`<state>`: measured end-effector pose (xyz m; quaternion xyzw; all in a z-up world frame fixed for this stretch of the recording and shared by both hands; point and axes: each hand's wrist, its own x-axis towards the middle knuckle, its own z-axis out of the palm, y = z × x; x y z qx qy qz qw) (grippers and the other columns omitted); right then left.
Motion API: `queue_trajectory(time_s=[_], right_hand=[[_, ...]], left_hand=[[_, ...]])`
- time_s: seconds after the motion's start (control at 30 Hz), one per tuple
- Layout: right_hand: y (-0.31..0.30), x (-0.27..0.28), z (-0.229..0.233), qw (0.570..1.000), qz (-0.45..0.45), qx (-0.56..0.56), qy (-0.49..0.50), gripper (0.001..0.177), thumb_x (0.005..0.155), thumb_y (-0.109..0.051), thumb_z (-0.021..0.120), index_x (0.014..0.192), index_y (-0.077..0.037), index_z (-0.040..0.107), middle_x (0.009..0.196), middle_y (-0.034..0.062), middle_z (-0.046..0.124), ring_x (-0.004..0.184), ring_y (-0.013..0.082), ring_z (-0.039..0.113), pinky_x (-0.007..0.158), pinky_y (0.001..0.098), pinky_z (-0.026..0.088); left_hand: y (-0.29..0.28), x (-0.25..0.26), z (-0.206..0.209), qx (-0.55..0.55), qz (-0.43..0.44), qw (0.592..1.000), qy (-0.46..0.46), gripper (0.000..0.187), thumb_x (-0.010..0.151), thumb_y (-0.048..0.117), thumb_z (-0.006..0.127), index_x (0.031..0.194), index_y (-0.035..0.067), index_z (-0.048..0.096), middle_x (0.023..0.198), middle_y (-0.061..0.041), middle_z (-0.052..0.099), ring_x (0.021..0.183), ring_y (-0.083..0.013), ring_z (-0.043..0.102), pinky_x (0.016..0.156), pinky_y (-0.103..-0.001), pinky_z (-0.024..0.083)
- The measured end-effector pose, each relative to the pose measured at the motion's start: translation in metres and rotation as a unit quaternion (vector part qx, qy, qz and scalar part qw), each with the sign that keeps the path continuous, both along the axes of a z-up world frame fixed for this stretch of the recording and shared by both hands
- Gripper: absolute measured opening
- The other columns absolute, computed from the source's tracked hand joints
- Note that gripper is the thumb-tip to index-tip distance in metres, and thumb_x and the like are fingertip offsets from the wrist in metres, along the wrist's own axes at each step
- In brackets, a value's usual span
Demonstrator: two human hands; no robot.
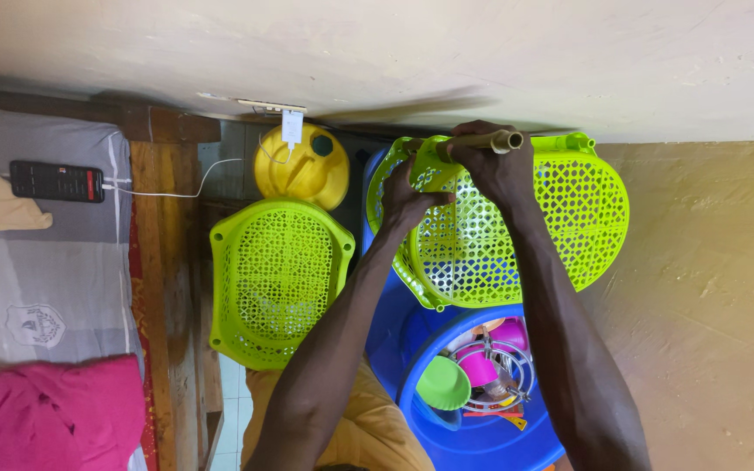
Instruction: The person assembles a green plastic basket by inserting cylindrical rods into the basket's holes. The person repeatedly inserts and removes the rods, adjusting their positions to fit the basket structure.
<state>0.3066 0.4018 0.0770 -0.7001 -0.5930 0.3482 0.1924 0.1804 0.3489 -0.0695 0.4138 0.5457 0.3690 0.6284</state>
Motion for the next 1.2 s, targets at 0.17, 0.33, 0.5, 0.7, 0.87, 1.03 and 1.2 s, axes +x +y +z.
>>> queue_trajectory(time_s=[0.17,0.33,0.5,0.7,0.87,1.03,1.2], right_hand=[[-0.004,-0.002,0.005,1.0,0.001,0.014,0.011,0.025,0.085,-0.018,0.08,0.107,-0.005,0.079,0.09,0.0086,0.08,0.077,0.0164,0.076,0.074,0.0294,0.061],[-0.006,0.007,0.001,0.999,0.026,0.018,0.035,0.026,0.087,-0.016,0.078,0.11,-0.004,0.078,0.094,0.0088,0.08,0.083,0.0162,0.077,0.078,0.0298,0.061],[-0.004,0.013,-0.008,0.999,0.004,-0.004,0.052,0.027,0.087,-0.017,0.077,0.11,-0.004,0.077,0.096,0.0082,0.079,0.087,0.0156,0.075,0.079,0.0296,0.059],[-0.008,0.012,-0.018,0.994,-0.041,-0.011,0.097,0.029,0.086,-0.019,0.077,0.111,-0.004,0.075,0.097,0.0093,0.078,0.088,0.0165,0.073,0.08,0.0301,0.057],[-0.013,0.015,-0.029,0.988,-0.069,0.0,0.138,0.029,0.087,-0.016,0.076,0.112,-0.003,0.075,0.1,0.0112,0.078,0.093,0.0172,0.073,0.085,0.0304,0.058],[-0.013,0.019,-0.041,0.979,-0.067,0.012,0.194,0.028,0.088,-0.013,0.077,0.113,-0.001,0.073,0.101,0.0116,0.077,0.094,0.0177,0.073,0.085,0.0309,0.059],[-0.015,0.021,-0.04,0.988,-0.044,-0.011,0.145,0.033,0.089,-0.014,0.08,0.117,0.001,0.071,0.102,0.0117,0.078,0.093,0.0171,0.074,0.085,0.0295,0.06]], left_hand=[[0.003,0.0,0.001,0.018,-0.004,0.999,0.043,0.081,0.049,0.024,0.101,0.123,0.012,0.068,0.118,-0.01,0.074,0.112,-0.0256,0.07,0.097,-0.038,0.055],[0.001,-0.002,0.006,-0.008,-0.004,0.999,0.037,0.082,0.049,0.023,0.1,0.124,0.013,0.068,0.117,-0.008,0.076,0.111,-0.0236,0.071,0.097,-0.037,0.056],[0.004,0.001,0.001,-0.006,0.011,1.0,-0.015,0.082,0.05,0.018,0.099,0.126,0.012,0.069,0.116,-0.007,0.077,0.11,-0.021,0.073,0.097,-0.035,0.057],[0.005,0.001,-0.009,0.021,0.016,0.999,-0.03,0.083,0.05,0.016,0.1,0.127,0.008,0.069,0.114,-0.008,0.079,0.106,-0.0195,0.075,0.096,-0.033,0.058],[0.002,0.005,-0.013,0.05,0.037,0.998,-0.031,0.088,0.05,0.015,0.101,0.129,0.004,0.065,0.114,-0.01,0.078,0.106,-0.0198,0.074,0.097,-0.033,0.057],[0.0,0.007,-0.016,0.03,0.041,0.998,-0.043,0.088,0.05,0.015,0.098,0.131,0.001,0.066,0.115,-0.012,0.078,0.107,-0.0208,0.073,0.097,-0.033,0.057],[-0.002,0.007,-0.025,0.084,0.051,0.994,0.039,0.101,0.046,0.017,0.105,0.132,-0.005,0.057,0.119,-0.018,0.071,0.112,-0.0261,0.068,0.098,-0.037,0.053]])
